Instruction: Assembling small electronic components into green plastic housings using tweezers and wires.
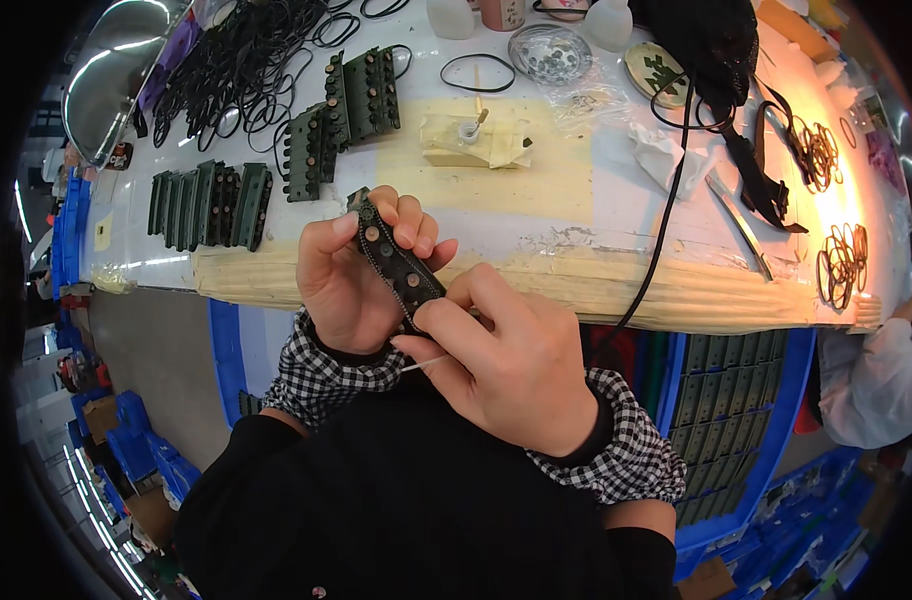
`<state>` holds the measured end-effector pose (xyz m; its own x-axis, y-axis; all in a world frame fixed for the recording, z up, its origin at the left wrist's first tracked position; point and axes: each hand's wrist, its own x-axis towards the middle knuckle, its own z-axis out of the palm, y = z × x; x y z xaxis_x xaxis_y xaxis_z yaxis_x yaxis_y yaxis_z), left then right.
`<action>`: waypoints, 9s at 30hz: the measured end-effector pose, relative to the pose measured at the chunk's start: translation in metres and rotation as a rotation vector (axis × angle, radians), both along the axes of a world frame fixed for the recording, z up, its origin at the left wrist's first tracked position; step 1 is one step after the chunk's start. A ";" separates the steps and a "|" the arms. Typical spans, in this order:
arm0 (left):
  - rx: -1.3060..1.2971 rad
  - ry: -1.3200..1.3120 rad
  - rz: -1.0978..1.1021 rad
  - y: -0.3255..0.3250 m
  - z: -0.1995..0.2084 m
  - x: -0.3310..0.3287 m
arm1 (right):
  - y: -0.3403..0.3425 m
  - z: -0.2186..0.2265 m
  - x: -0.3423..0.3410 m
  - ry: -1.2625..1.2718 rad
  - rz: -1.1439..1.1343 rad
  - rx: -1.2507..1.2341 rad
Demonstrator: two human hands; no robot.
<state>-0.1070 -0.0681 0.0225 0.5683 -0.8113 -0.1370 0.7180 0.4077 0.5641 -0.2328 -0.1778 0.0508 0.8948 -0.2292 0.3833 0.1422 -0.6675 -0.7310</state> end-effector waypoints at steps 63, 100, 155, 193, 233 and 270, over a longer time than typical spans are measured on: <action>0.181 0.285 -0.014 -0.002 -0.001 -0.003 | -0.041 -0.011 -0.006 0.143 0.311 -0.037; 0.004 0.293 0.080 -0.012 0.012 0.001 | -0.010 -0.033 -0.015 -0.167 -0.112 0.277; 0.176 -0.549 0.144 0.002 -0.001 -0.019 | -0.010 -0.004 0.012 -0.125 -0.155 0.356; 0.258 -0.533 0.100 0.003 -0.006 -0.014 | -0.010 -0.009 0.011 -0.014 -0.179 0.528; -0.288 0.384 -0.334 0.002 -0.026 0.006 | -0.021 0.007 0.052 -0.219 -0.091 0.647; -0.083 0.347 -0.297 -0.006 -0.020 0.023 | -0.038 0.000 0.068 -0.191 -0.251 0.272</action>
